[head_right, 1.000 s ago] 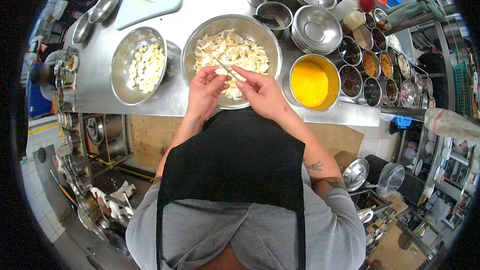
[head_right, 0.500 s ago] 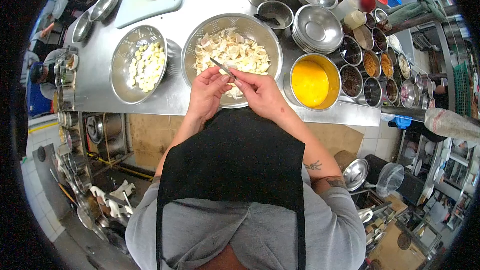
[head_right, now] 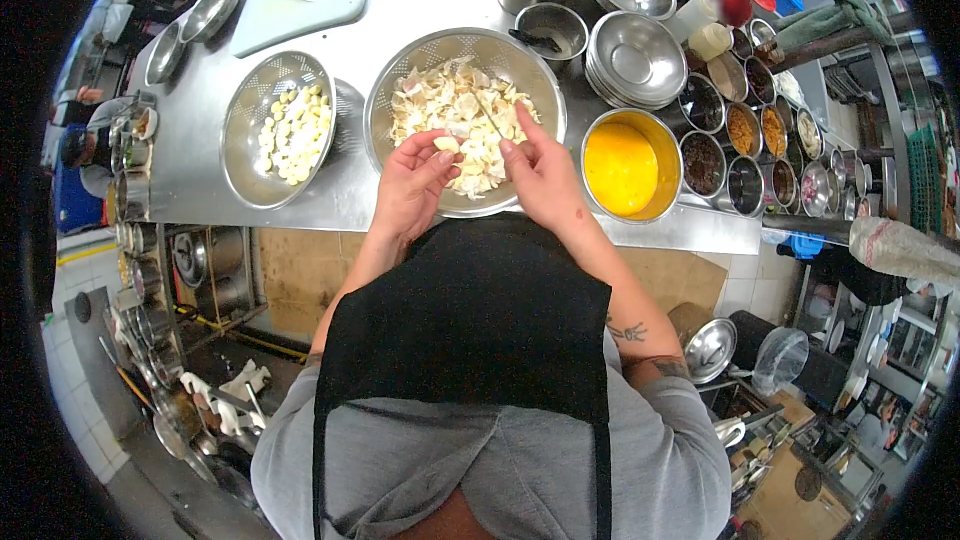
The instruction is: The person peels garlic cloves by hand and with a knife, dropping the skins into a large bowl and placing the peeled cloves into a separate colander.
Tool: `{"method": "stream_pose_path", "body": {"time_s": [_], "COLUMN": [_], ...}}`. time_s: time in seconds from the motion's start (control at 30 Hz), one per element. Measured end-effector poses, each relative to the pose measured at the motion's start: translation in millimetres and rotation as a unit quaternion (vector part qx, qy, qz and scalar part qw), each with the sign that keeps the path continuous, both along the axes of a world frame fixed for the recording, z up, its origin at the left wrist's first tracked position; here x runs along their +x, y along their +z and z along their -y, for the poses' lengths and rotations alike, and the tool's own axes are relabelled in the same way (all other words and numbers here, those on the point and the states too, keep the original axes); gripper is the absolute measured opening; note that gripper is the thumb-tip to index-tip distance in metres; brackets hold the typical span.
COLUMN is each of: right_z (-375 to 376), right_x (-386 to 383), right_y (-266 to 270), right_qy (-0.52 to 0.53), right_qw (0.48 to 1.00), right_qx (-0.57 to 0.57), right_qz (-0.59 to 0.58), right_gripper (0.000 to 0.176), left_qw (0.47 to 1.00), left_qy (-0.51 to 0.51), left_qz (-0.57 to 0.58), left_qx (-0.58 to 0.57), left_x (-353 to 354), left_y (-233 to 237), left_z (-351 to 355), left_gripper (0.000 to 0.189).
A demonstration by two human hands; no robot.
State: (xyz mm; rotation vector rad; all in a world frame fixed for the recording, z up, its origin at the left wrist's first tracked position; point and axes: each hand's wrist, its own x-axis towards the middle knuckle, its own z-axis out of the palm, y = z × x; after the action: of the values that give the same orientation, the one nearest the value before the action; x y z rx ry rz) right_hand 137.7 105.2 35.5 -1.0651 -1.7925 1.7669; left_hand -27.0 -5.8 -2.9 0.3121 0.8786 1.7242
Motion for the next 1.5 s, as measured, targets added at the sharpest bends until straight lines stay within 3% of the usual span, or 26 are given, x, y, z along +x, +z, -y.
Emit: {"method": "stream_pose_path", "body": {"time_s": [0.23,0.43,0.53,0.63,0.83,1.03,1.13,1.5], "right_z": [4,6,4,5,4,6,8,7], "right_x": [2,0,0,-4,-2,0,-1,0], "right_y": [27,20,21,19,24,30,46,45], "right_qy": [0.133,0.147,0.164,0.137,0.153,0.129,0.174,0.184], "right_qw": [0.990,0.986,0.986,0.985,0.986,0.989,0.977,0.975], "right_qx": [0.028,-0.031,-0.022,0.054,0.041,0.074,0.119,0.127], "right_qz": [-0.040,-0.065,-0.014,-0.085,-0.049,0.008,0.015,0.016], "right_gripper": [0.052,0.049,0.041,0.035,0.035,0.041,0.042,0.041], "left_qw": [1.000,0.999,0.997,0.995,0.996,0.999,0.994,0.987], "left_qy": [-0.025,-0.039,-0.060,-0.042,-0.041,-0.002,0.014,0.006], "left_qz": [-0.007,-0.004,0.006,0.053,0.045,-0.048,-0.112,-0.159], "left_qx": [0.003,0.037,0.046,0.071,0.070,0.018,0.014,0.020], "left_x": [2,-2,-4,-1,-5,-3,-4,-8], "left_y": [10,8,6,16,6,19,21,27], "left_z": [-1,1,1,1,0,-1,-1,4], "left_gripper": [0.030,0.031,0.030,0.027,0.027,0.035,0.038,0.028]}}
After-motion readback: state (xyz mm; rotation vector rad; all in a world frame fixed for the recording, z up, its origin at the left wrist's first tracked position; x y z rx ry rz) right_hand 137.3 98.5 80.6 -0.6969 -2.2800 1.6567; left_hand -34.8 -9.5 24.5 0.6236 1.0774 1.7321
